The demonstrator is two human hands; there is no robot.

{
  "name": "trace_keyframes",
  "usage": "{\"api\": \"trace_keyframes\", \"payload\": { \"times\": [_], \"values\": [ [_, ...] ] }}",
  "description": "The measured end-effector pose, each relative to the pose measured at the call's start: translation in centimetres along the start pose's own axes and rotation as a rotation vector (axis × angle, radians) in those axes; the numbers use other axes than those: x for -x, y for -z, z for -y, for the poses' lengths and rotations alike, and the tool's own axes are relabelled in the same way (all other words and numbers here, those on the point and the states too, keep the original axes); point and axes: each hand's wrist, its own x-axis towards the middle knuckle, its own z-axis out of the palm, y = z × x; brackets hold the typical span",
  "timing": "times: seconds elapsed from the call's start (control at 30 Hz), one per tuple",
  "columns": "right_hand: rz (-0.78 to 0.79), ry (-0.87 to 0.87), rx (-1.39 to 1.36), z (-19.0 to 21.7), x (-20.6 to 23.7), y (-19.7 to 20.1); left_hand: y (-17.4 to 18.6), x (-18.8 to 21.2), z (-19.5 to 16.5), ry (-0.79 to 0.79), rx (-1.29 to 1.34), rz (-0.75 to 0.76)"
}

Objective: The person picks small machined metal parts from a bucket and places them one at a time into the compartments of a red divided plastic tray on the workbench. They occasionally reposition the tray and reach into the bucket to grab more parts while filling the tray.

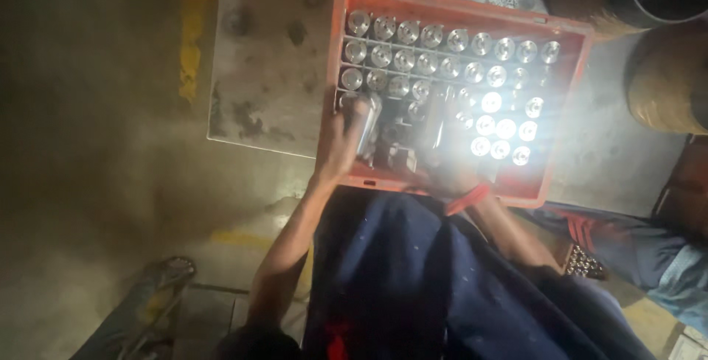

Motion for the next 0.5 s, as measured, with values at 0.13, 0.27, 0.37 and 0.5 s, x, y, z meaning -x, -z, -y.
{"api": "trace_keyframes", "payload": {
  "times": [0.13,0.27,0.37,0.5],
  "values": [
    [0.041,0.294,0.570,1.0,0.8,-2.0,-0.6,2.7,-1.1,-0.124,-0.382,0.000],
    [0.073,0.305,0.704,2.3,0.3,-2.3,-0.5,3.5,-0.8,-0.133,-0.463,0.089],
    [-0.100,0.523,0.504,2.6,0.3,-2.4,-0.9,4.1,-0.3,-0.003,-0.220,-0.026],
    [-0.012,0.489,0.664,2.1,0.7,-2.7,-1.7,5.4,0.5,0.043,-0.526,0.026]
  ]
}}
